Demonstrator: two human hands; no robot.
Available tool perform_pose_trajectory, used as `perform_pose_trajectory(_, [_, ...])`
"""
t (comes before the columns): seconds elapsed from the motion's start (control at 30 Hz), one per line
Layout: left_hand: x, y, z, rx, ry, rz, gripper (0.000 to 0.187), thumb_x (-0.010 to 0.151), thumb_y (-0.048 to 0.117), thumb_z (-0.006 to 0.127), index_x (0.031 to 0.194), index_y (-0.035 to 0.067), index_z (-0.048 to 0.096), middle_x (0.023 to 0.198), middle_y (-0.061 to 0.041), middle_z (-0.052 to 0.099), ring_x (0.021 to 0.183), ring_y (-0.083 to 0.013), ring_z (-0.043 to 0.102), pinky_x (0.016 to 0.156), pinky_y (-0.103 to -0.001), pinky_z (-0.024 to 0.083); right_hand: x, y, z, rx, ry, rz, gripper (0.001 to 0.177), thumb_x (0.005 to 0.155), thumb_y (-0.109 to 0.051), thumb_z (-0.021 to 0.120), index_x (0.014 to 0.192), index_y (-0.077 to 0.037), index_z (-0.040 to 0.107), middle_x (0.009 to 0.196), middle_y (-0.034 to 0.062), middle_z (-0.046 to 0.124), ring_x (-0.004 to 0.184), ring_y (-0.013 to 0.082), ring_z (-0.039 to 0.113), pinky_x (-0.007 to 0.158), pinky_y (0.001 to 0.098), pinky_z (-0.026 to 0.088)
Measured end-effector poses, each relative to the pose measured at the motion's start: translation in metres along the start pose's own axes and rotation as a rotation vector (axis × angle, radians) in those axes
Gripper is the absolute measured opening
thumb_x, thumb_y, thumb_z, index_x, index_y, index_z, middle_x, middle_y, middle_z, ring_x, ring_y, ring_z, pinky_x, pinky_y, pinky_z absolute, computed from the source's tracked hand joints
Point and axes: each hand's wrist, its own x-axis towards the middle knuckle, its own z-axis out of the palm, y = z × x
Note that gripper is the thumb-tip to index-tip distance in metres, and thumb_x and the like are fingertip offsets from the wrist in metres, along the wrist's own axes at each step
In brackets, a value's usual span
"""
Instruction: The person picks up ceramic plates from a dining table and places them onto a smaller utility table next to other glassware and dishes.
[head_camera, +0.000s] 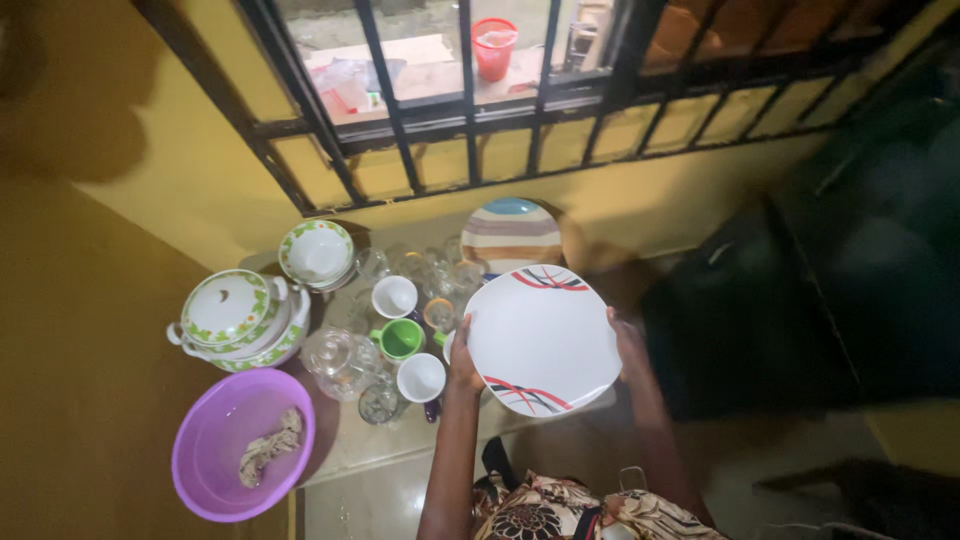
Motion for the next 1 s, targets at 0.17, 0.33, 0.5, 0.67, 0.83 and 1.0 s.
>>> perform_pose_trajectory(0.17, [0.029,0.020,-0.020,0.209,0.243,0.091,0.064,0.097,0.046,0.058,0.146,0.004,0.051,0.137,-0.013,0.063,0.123,-0.0287,0.061,0.105,-0.044,0.051,0.025,0.001,0.023,-0.053,-0.054,-0.094,0.053,0.104,-0.039,0.056,0.129,0.007,0.065,0.119,0.0156,0.072,0.104,0.0217,0.069,0.089,0.0350,0.054])
perform_pose_trajectory(0.33, [0.082,0.042,-0.046,0.721,0.285,0.249,0.063,0.104,0.049,0.053,0.141,-0.003,0.055,0.134,-0.014,0.066,0.120,-0.0228,0.063,0.100,-0.035,0.050,0.053,-0.011,0.031,0.029,-0.130,-0.072,0.052,0.105,-0.038,0.056,0.128,0.007,0.064,0.116,0.0171,0.072,0.099,0.0240,0.070,0.086,0.0377,0.056])
perform_pose_trajectory(0.5, [0.136,0.063,-0.037,1.326,0.348,0.330,0.045,0.100,0.032,0.055,0.115,-0.008,0.069,0.092,-0.022,0.076,0.085,-0.0311,0.073,0.076,-0.043,0.056,0.105,-0.030,0.036,0.017,-0.034,-0.006,0.049,0.103,-0.037,0.060,0.127,0.006,0.064,0.113,0.0166,0.071,0.096,0.0254,0.070,0.084,0.0401,0.057])
perform_pose_trajectory(0.67, [0.194,0.076,-0.018,1.518,0.472,0.255,0.041,0.093,0.034,0.064,0.102,-0.005,0.074,0.085,-0.024,0.074,0.080,-0.0347,0.077,0.073,-0.045,0.058,0.147,-0.065,0.055,-0.023,-0.016,0.010,0.049,0.103,-0.040,0.060,0.126,0.003,0.066,0.112,0.0137,0.071,0.097,0.0246,0.069,0.082,0.0397,0.057])
perform_pose_trajectory(0.83, [0.247,0.083,-0.013,1.763,0.434,0.252,0.035,0.085,0.027,0.068,0.104,-0.001,0.076,0.095,-0.025,0.074,0.091,-0.0391,0.074,0.082,-0.048,0.057,0.153,-0.132,0.111,-0.012,0.084,0.147,0.049,0.101,-0.042,0.059,0.133,-0.006,0.060,0.117,0.0106,0.068,0.101,0.0233,0.068,0.083,0.0421,0.059])
perform_pose_trajectory(1.0, [0.295,0.074,-0.010,1.850,0.577,0.215,0.032,0.080,0.017,0.069,0.103,-0.005,0.072,0.102,-0.029,0.071,0.097,-0.0428,0.071,0.087,-0.050,0.057,0.173,-0.160,0.131,-0.193,0.069,-0.170,0.051,0.102,-0.044,0.062,0.132,-0.003,0.058,0.116,0.0062,0.062,0.105,0.0198,0.059,0.087,0.0389,0.051])
